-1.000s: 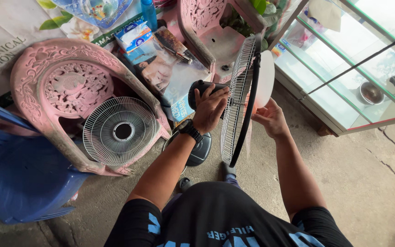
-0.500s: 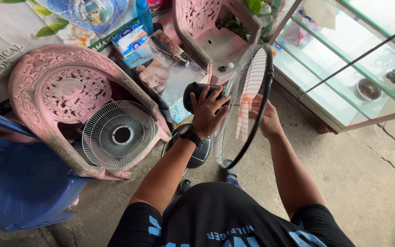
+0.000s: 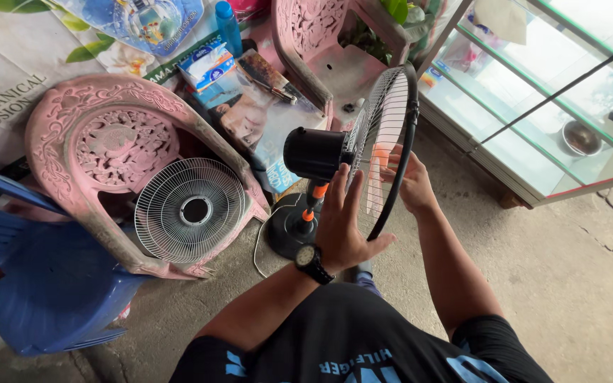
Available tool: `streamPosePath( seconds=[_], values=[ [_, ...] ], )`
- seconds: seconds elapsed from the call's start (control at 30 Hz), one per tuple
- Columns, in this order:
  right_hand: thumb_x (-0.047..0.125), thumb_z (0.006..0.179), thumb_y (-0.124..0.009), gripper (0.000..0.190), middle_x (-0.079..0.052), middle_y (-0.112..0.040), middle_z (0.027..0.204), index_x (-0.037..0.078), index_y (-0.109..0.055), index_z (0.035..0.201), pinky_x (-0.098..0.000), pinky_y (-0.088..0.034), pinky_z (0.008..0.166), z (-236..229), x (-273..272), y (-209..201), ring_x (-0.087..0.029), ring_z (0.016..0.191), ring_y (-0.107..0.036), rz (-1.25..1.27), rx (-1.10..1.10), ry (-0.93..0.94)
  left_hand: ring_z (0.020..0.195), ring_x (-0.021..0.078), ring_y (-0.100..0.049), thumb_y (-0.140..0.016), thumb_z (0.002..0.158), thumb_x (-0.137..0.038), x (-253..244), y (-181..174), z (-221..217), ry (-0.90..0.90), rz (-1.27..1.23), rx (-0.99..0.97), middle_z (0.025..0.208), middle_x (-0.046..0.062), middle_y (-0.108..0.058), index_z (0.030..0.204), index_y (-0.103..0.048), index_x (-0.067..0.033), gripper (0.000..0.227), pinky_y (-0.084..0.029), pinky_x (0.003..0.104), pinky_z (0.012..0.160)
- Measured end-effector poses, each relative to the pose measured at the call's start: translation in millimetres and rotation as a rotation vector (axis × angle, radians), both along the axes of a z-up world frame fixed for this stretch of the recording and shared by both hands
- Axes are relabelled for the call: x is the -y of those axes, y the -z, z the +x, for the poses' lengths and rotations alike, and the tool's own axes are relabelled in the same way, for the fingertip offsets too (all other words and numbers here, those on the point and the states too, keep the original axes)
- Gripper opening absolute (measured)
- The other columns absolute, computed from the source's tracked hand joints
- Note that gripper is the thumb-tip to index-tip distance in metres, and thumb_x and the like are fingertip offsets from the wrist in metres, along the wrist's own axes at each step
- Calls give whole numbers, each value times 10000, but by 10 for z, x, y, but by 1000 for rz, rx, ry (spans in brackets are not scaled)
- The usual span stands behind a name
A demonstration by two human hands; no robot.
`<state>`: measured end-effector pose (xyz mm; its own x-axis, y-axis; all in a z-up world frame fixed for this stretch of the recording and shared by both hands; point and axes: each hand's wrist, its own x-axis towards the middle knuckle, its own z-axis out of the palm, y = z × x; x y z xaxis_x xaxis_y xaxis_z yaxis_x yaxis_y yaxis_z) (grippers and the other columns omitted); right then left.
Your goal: The person assembles a standing fan by attaching the neck to the base, securing the front grille, inserting the fan blade, and tightening the central nut. The person then attaches the rear grille and adjusts the fan head.
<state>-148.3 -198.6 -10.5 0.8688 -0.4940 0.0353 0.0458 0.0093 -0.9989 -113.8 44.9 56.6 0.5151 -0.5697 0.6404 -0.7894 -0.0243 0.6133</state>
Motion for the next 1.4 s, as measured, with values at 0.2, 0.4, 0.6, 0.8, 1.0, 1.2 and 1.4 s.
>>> streamPosePath(
  seconds=[0.2,0.4,0.6,0.8,1.0,1.2,1.4],
  values=[
    [85,884,-769,636,-158,-623,1271,-1,-484,1445,-399,-606,990,-23,-161,-130,-252,1156,-681,-20,19,-26,1512,499,-394,-616,959,-122,41,110,8,0,-182,-52,1602,353,-339,1614,-190,41,798,-375,552,1274],
    [53,868,-800,720,-112,-541,1380,29,-447,1494,-413,-569,1024,-102,-233,-58,-239,1222,-615,-167,100,0,1525,492,-339,-489,918,-19,-81,52,87,17,-136,-87,1625,347,-297,1583,-196,105,737,-304,529,1279],
    [38,874,-787,712,-103,-540,1369,39,-446,1499,-411,-594,1016,-154,-254,-76,-239,1230,-606,-108,143,-19,1572,453,-311,-449,942,68,-134,72,195,-16,-163,-124,1659,313,-283,1608,-231,35,702,-305,507,1306],
    [68,861,-784,716,-131,-500,1417,37,-444,1491,-439,-613,1003,-136,-317,-181,-283,1255,-601,-167,80,3,1557,423,-358,-432,940,95,-128,34,298,-69,-175,-118,1656,275,-323,1593,-316,2,669,-362,478,1285],
    [53,887,-785,706,-178,-447,1433,20,-442,1503,-439,-585,1041,-152,-294,-211,-315,1315,-583,-335,112,-1,1512,388,-432,-459,953,81,-216,-89,403,-96,-194,-88,1599,265,-428,1552,-379,44,605,-371,453,1261],
    [89,878,-710,665,-145,-604,1254,4,-450,1484,-425,-619,964,-191,-204,-50,-259,1133,-642,-59,168,126,1490,380,-480,-421,955,102,-315,-134,535,-143,-222,-14,1564,238,-485,1523,-416,50,571,-397,441,1264],
    [119,907,-701,608,-145,-617,1242,3,-480,1461,-406,-607,952,-198,-131,47,-246,1112,-647,337,370,68,1454,373,-512,-444,880,144,-387,-180,585,-116,-157,-23,1530,232,-517,1487,-461,46,615,-431,432,1227]
  ],
)
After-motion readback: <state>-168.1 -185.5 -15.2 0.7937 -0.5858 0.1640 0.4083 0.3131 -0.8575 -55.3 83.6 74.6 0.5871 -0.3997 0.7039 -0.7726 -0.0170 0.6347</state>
